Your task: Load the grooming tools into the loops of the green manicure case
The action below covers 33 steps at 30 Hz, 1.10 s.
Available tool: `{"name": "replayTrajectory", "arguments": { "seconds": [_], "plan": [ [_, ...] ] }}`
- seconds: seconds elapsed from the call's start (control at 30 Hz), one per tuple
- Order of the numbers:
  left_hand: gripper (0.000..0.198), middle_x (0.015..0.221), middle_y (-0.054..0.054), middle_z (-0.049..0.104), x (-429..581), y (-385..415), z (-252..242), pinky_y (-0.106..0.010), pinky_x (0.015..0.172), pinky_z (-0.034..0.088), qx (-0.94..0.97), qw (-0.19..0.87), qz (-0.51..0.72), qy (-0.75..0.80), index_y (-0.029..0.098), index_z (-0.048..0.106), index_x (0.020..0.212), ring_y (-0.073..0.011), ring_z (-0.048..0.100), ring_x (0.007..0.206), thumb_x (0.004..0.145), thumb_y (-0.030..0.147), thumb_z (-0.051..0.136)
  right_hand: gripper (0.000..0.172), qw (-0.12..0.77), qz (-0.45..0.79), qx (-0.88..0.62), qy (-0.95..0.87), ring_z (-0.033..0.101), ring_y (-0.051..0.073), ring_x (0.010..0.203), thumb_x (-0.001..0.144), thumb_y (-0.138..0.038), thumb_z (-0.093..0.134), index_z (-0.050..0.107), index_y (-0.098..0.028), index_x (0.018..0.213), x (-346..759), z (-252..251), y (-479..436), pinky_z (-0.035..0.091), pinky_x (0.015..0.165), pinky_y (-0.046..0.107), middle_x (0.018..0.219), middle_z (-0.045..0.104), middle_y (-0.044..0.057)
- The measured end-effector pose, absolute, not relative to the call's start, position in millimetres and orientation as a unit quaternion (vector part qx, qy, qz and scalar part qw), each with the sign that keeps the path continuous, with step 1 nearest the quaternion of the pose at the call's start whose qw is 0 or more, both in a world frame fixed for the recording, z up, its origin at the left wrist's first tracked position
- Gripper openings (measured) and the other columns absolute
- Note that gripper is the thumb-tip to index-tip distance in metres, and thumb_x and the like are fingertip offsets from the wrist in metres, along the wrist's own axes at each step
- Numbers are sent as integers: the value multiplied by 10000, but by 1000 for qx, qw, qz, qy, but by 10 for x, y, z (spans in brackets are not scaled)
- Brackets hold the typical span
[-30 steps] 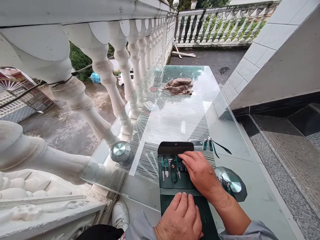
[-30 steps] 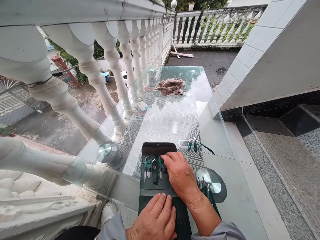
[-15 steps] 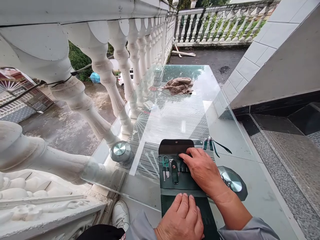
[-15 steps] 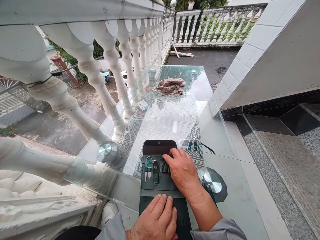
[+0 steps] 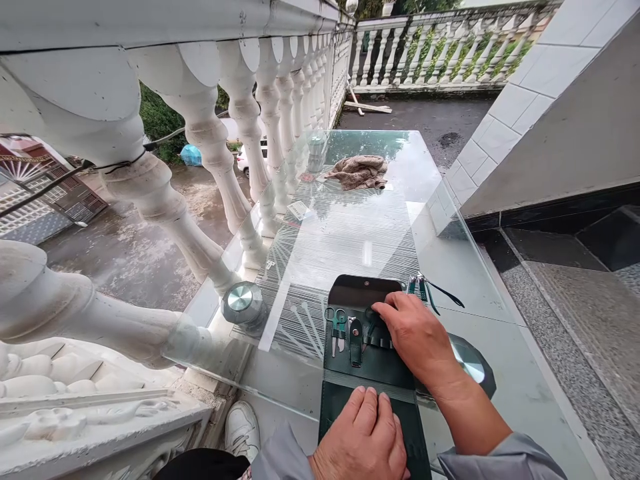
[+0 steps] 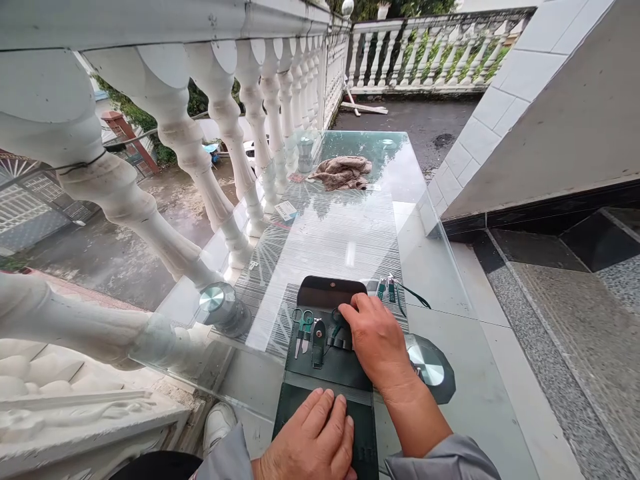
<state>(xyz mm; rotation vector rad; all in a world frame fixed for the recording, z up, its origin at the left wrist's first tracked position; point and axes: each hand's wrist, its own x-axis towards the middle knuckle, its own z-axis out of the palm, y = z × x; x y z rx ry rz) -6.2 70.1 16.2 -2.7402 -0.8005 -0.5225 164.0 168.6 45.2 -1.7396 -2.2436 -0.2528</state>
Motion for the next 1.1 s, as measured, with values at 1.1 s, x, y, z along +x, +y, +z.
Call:
{"name": "replayTrajectory", "arguments": {
  "seconds": [1.1],
  "plan": [
    [386,1148,-130,623,-74,702,164,-419,963,391,-944,138,-164,-251,118,602,1053,-259,592,1037,889,452,496,121,196,40,-731,-652,517,182,708,809,-208,419,506,-200,725,1694,301,1774,357,644,293,764,566,48]
  ]
}}
